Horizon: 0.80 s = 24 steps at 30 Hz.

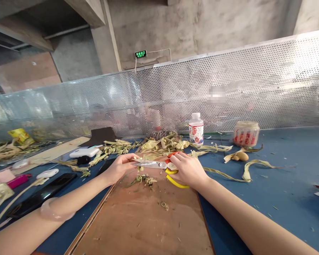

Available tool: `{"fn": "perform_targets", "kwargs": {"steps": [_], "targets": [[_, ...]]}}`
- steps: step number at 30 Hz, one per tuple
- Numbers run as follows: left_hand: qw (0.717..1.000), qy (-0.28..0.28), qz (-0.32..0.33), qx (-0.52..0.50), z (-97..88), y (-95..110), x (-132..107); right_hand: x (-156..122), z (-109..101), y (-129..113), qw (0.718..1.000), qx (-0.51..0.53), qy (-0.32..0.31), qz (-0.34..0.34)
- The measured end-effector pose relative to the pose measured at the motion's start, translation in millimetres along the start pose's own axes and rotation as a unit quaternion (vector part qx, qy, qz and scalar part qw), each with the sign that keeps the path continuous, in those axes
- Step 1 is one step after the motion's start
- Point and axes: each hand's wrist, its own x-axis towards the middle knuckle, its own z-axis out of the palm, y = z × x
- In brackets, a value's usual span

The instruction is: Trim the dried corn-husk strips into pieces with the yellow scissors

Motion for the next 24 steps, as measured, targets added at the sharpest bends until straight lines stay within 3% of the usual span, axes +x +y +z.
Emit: {"fn": "perform_targets", "kwargs": {"steps": [5, 9, 13, 18, 24], "targets": [[0.999, -0.037, -0.004, -0.031, 2.5, 2.2, -1.1, 0.3, 0.2, 2.1, 0.998, 0.022, 0.028, 0.044], [0.999, -0.025, 0.001, -0.031, 2.3, 1.5, -1.2, 1.6, 0.1, -0.9, 0.994, 0.029, -0.015, 0.105], [0.997, -0.004, 0.0, -0.073, 2.7, -0.9, -0.2, 2.0, 1.1, -3.9, 0.993, 0.038, -0.022, 0.109], [0.989, 0.03, 0.001, -0.142, 3.0, -2.0, 2.0, 2.7, 6.5, -2.6, 0.993, 0.056, 0.024, 0.099], [0.994, 0.082, -0.013, -0.068, 2.9, -3.8, 4.2, 3.6, 14.1, 0.6, 0.984, 0.081, 0.05, 0.15]]}}
